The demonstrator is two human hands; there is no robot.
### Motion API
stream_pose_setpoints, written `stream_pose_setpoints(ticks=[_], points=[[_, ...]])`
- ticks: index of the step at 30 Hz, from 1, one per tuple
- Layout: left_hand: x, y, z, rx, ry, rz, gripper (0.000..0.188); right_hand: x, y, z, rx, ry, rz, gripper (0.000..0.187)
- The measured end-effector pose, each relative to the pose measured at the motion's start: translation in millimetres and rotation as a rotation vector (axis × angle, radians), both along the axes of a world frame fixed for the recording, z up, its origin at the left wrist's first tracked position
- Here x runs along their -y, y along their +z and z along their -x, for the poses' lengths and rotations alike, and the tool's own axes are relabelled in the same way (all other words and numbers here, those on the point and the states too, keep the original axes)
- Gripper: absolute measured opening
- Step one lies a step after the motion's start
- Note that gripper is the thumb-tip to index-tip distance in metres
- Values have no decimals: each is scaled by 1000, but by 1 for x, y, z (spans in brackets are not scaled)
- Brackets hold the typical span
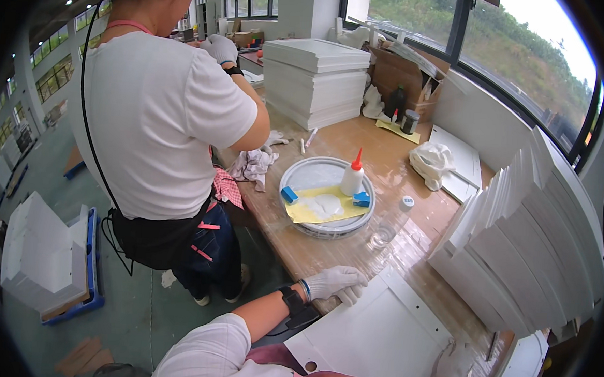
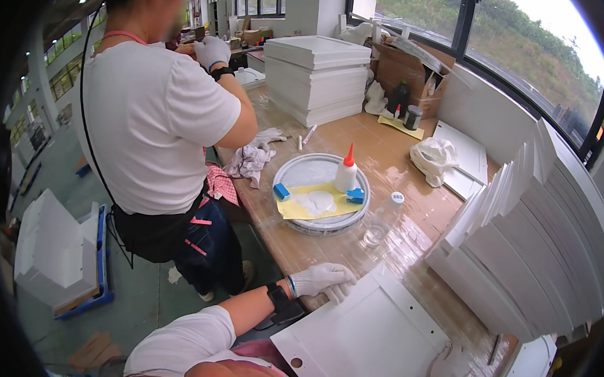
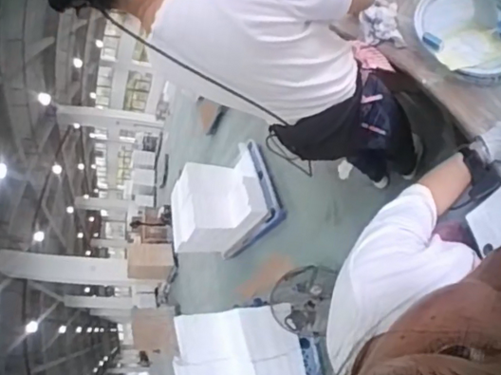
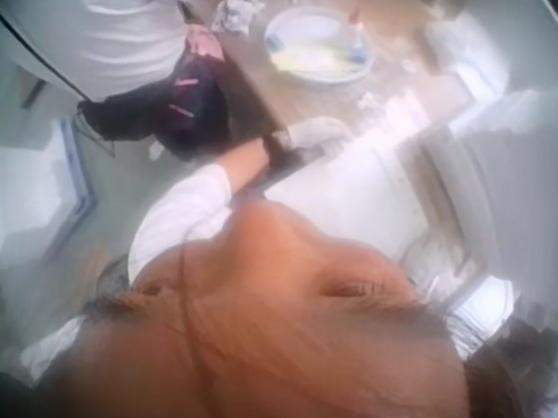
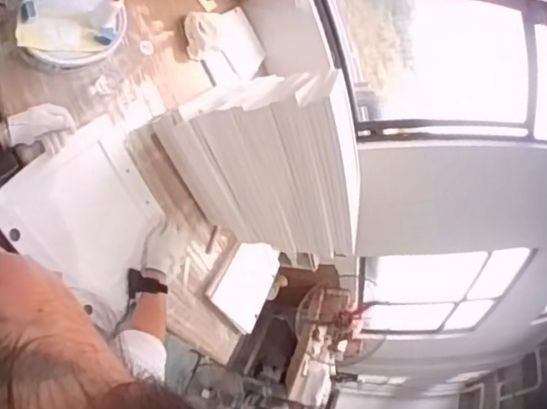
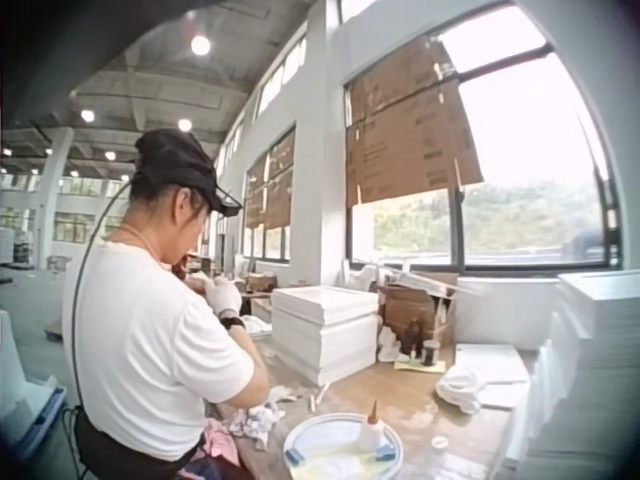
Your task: Applying filler material to a cabinet door and wiping it clean with a cloth.
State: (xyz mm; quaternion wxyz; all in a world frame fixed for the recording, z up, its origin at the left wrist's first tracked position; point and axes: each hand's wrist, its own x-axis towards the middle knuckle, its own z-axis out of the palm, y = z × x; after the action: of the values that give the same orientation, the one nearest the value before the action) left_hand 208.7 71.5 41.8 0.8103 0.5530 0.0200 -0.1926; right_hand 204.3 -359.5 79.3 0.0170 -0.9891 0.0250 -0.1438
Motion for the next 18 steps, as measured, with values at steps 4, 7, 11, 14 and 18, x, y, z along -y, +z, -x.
stream_pose_setpoints(ticks=[4, 7, 11, 14, 18], points=[[0, -1, -1, 2, -4, 15, 32, -15, 19, 3, -57, -23, -41, 29], [0, -3, 0, 10, -3, 19, 32, -15, 19, 4, -48, -31, -29, 29], [0, -2, 0, 10, 1, 2, 31, -11, 13, 3, -15, -19, -28, 29], [0, -3, -1, 13, -6, 11, 31, -13, 19, 4, -63, -32, -46, 29], [0, -4, -1, 10, -5, 1, 32, -12, 16, 3, -40, -30, -45, 28]])
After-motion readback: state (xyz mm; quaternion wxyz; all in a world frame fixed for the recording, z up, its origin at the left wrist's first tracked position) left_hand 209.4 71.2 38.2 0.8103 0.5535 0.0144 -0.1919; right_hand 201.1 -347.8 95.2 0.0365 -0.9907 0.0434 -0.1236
